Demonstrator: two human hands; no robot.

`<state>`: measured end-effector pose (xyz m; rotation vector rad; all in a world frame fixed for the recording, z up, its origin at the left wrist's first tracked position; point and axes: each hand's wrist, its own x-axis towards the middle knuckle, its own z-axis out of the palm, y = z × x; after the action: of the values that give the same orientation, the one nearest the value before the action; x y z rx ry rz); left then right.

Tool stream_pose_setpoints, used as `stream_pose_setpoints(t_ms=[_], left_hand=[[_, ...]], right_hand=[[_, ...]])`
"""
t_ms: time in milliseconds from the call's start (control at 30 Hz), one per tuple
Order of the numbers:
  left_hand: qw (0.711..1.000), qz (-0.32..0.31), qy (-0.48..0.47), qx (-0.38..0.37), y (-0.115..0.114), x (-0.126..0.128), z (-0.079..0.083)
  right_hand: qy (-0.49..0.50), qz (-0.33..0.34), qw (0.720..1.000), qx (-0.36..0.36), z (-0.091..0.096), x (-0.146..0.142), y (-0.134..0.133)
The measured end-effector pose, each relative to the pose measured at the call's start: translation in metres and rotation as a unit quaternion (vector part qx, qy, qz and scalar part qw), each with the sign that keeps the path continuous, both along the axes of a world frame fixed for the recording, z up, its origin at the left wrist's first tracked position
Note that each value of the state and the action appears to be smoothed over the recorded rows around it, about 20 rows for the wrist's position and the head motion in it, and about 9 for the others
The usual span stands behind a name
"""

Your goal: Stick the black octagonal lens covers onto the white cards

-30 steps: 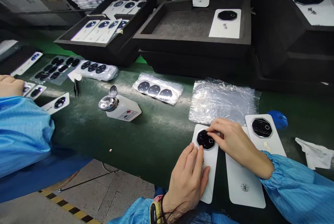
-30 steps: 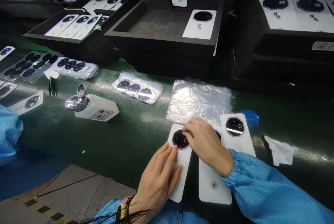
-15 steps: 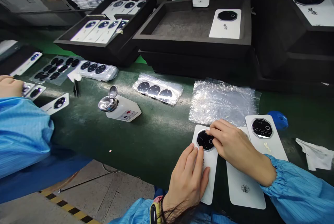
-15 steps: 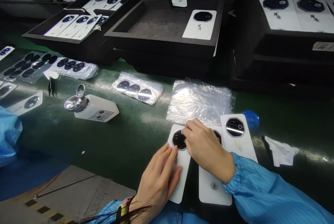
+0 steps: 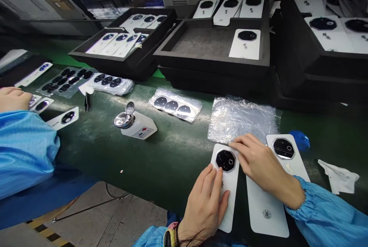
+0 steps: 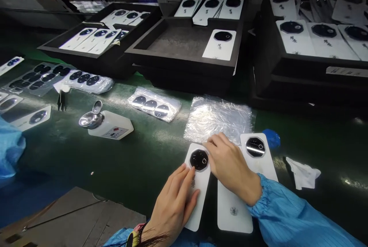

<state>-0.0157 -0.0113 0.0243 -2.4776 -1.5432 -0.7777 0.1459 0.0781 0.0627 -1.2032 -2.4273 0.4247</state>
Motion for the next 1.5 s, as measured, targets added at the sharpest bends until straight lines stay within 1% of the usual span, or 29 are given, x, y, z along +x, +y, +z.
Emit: stream_pose_setpoints(t_ms=[67, 200, 267, 333, 367, 400, 433, 467, 500, 533, 567, 600, 633, 667, 733, 767, 800, 833, 867, 900, 967, 1033, 1100, 1167, 1267, 1333, 1433, 1500], left_hand=[[1.0, 0.0, 0.004, 0.002, 0.001, -0.001, 0.001], [1.0, 0.009, -0.008, 0.0, 0.001, -0.002, 0.0], [1.0, 0.015, -0.02, 0.006, 0.0, -0.001, -0.003], [0.999, 0.023, -0.029, 0.011, -0.002, 0.001, -0.006], [0.999, 0.028, -0.035, 0.011, -0.003, 0.001, -0.007], [0.998, 0.036, -0.048, 0.004, -0.005, 0.0, -0.009], [0.997, 0.044, -0.068, -0.011, -0.007, -0.002, -0.009], [0.993, 0.049, -0.097, -0.038, -0.009, -0.005, -0.009], [0.987, 0.045, -0.135, -0.074, -0.01, -0.008, -0.007], [0.976, 0.032, -0.18, -0.119, -0.009, -0.013, -0.003], [0.958, 0.007, -0.229, -0.171, -0.007, -0.017, 0.002], [0.932, -0.03, -0.279, -0.227, -0.003, -0.021, 0.009], [0.897, -0.069, -0.331, -0.284, 0.003, -0.023, 0.016], [0.851, -0.107, -0.379, -0.348, 0.01, -0.024, 0.024], [0.731, -0.166, -0.464, -0.472, 0.028, -0.021, 0.037], [0.676, -0.185, -0.495, -0.514, 0.036, -0.017, 0.042], [0.637, -0.199, -0.512, -0.541, 0.044, -0.012, 0.044], [0.615, -0.208, -0.518, -0.558, 0.05, -0.007, 0.045], [0.611, -0.214, -0.512, -0.565, 0.056, -0.001, 0.044], [0.621, -0.221, -0.497, -0.565, 0.061, 0.004, 0.041], [0.662, -0.246, -0.457, -0.541, 0.069, 0.014, 0.035], [0.698, -0.288, -0.428, -0.496, 0.075, 0.02, 0.028], [0.713, -0.322, -0.416, -0.464, 0.079, 0.024, 0.025], [0.714, -0.332, -0.41, -0.46, 0.082, 0.025, 0.024], [0.715, -0.331, -0.407, -0.462, 0.083, 0.024, 0.026], [0.708, -0.346, -0.413, -0.457, 0.082, 0.023, 0.027], [0.694, -0.365, -0.419, -0.458, 0.081, 0.021, 0.026], [0.69, -0.368, -0.418, -0.462, 0.081, 0.02, 0.025]], right_hand=[[0.002, -0.027, 1.0, -0.006, 0.001, 0.002, 0.002], [0.006, -0.038, 0.998, -0.046, 0.001, 0.0, 0.002], [0.02, -0.048, 0.995, -0.08, 0.003, -0.002, 0.004], [0.047, -0.059, 0.987, -0.145, 0.008, -0.002, 0.006], [0.069, -0.06, 0.976, -0.198, 0.011, -0.001, 0.007], [0.095, -0.056, 0.959, -0.262, 0.015, 0.001, 0.008], [0.123, -0.051, 0.935, -0.328, 0.018, 0.003, 0.008], [0.15, -0.046, 0.91, -0.384, 0.021, 0.006, 0.008], [0.174, -0.044, 0.887, -0.424, 0.024, 0.009, 0.007], [0.196, -0.047, 0.87, -0.45, 0.027, 0.013, 0.005], [0.213, -0.053, 0.859, -0.463, 0.029, 0.016, 0.003], [0.225, -0.062, 0.852, -0.469, 0.03, 0.02, 0.0], [0.233, -0.07, 0.846, -0.474, 0.032, 0.023, -0.003], [0.237, -0.076, 0.842, -0.479, 0.034, 0.026, -0.006], [0.24, -0.082, 0.842, -0.477, 0.037, 0.032, -0.011], [0.241, -0.084, 0.846, -0.469, 0.038, 0.034, -0.013], [0.241, -0.087, 0.85, -0.461, 0.039, 0.037, -0.015], [0.241, -0.09, 0.854, -0.452, 0.04, 0.038, -0.017], [0.241, -0.097, 0.858, -0.443, 0.039, 0.04, -0.019], [0.239, -0.105, 0.863, -0.433, 0.039, 0.042, -0.02], [0.232, -0.127, 0.872, -0.412, 0.036, 0.045, -0.023], [0.226, -0.147, 0.877, -0.399, 0.033, 0.048, -0.025], [0.221, -0.158, 0.876, -0.398, 0.031, 0.05, -0.026], [0.217, -0.167, 0.878, -0.393, 0.03, 0.052, -0.027], [0.206, -0.175, 0.89, -0.366, 0.029, 0.052, -0.029], [0.203, -0.168, 0.896, -0.358, 0.027, 0.052, -0.029], [0.22, -0.131, 0.885, -0.389, 0.024, 0.052, -0.03], [0.233, -0.111, 0.874, -0.411, 0.022, 0.053, -0.03]])
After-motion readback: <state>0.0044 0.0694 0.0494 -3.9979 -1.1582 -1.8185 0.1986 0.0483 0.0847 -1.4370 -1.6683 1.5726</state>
